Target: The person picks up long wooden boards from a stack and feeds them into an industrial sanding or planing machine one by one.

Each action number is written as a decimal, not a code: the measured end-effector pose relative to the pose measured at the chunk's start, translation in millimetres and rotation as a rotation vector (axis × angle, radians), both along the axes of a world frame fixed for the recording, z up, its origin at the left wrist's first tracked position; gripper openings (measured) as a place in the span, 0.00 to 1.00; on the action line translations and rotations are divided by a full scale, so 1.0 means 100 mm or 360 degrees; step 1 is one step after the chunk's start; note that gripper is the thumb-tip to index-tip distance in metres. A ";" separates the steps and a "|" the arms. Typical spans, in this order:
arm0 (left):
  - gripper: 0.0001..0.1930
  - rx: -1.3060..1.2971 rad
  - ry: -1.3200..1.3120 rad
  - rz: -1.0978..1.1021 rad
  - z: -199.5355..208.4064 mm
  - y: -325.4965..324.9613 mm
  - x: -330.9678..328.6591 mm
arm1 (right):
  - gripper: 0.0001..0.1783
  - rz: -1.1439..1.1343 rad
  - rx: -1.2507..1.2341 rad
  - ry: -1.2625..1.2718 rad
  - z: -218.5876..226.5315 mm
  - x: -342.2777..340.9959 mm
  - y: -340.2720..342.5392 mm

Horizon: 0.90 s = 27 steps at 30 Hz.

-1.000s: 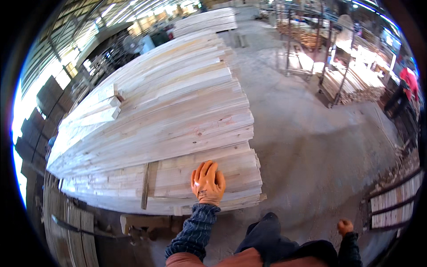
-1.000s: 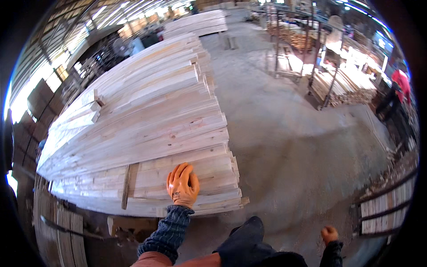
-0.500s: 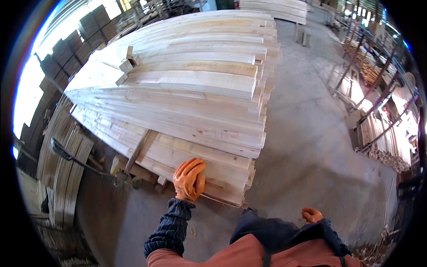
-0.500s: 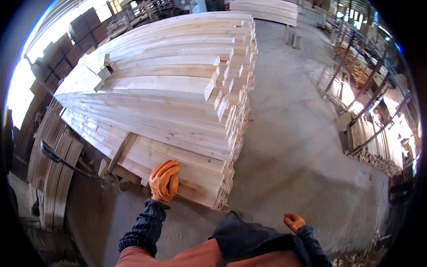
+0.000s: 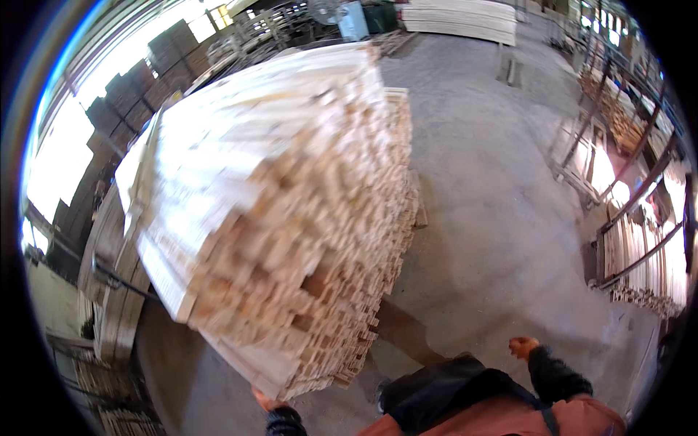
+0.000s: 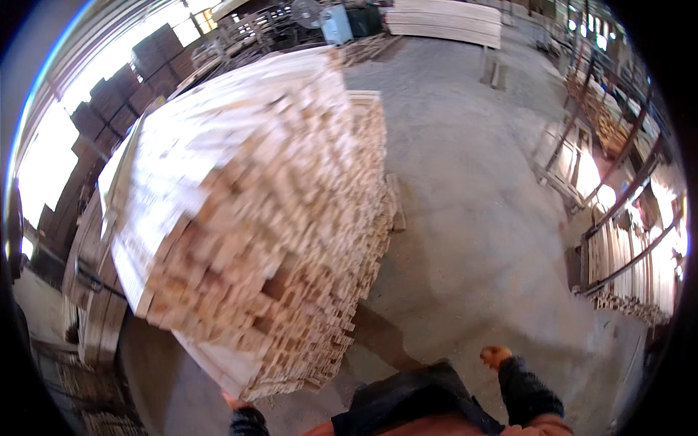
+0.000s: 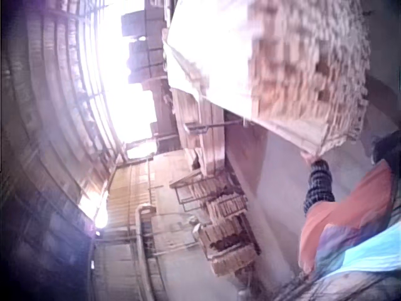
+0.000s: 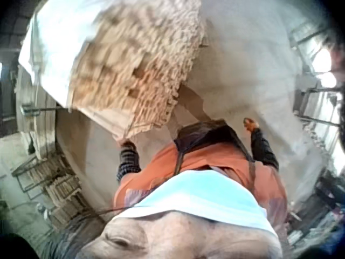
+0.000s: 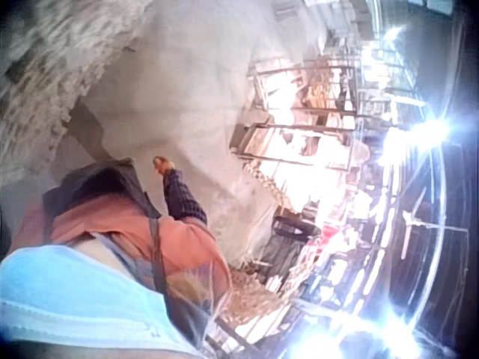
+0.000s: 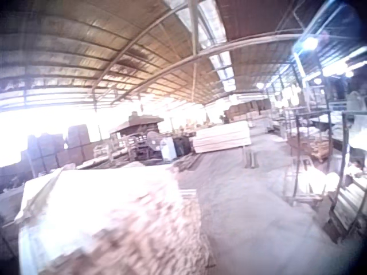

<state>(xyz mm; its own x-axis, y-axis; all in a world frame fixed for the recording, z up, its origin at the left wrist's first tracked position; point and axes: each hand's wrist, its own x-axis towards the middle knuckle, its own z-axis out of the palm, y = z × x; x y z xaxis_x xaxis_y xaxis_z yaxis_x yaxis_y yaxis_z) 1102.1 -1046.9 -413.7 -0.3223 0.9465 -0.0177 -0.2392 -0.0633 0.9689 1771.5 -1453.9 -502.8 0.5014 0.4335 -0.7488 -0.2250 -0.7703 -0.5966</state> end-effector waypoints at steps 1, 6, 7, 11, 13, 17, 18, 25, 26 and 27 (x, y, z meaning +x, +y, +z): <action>0.28 -0.0332 -0.0050 0.0044 -0.26 -0.34 0.08 | 0.27 0.0060 -0.0056 -0.0120 0.21 0.22 0.27; 0.29 -0.1736 0.0100 -0.0497 -0.94 -1.07 1.86 | 0.30 0.0408 0.0165 -0.0271 0.41 1.70 1.13; 0.30 -0.1850 0.0137 -0.0617 -0.98 -1.11 2.16 | 0.30 0.0471 0.0168 -0.0296 0.55 1.91 1.43; 0.31 -0.2073 0.0262 -0.0932 -1.08 -0.94 3.26 | 0.30 0.0680 0.0302 -0.0445 0.59 2.78 2.53; 0.31 -0.2115 0.0298 -0.0994 -1.08 -0.71 3.74 | 0.30 0.0727 0.0412 -0.0397 0.53 3.11 2.98; 0.32 -0.2086 0.0330 -0.1083 -1.10 0.04 4.80 | 0.30 0.0908 0.0469 -0.0195 0.30 3.78 3.65; 0.32 -0.2044 0.0339 -0.1150 -1.10 0.31 5.16 | 0.31 0.1027 0.0485 -0.0307 0.11 4.07 3.55; 0.34 -0.1503 0.0269 -0.1321 -0.61 2.17 7.97 | 0.22 0.0034 0.0061 0.0244 -0.53 6.14 2.92; 0.32 -0.1419 0.0113 -0.1289 -0.70 2.45 8.40 | 0.15 -0.0177 0.0165 0.0484 -0.97 6.61 2.49; 0.29 -0.1322 0.0019 -0.1158 -0.73 2.65 8.63 | 0.13 0.0708 0.0306 0.0336 -0.73 6.88 2.63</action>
<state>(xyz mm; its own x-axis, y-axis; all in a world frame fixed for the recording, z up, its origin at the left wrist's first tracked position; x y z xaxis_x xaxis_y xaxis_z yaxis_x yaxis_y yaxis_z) 1965.0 -781.4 -486.8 0.3024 0.6052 -0.7364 0.0541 0.7604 0.6472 2459.2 -1190.4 -576.0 0.0847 0.7096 -0.6995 -0.0316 -0.6998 -0.7137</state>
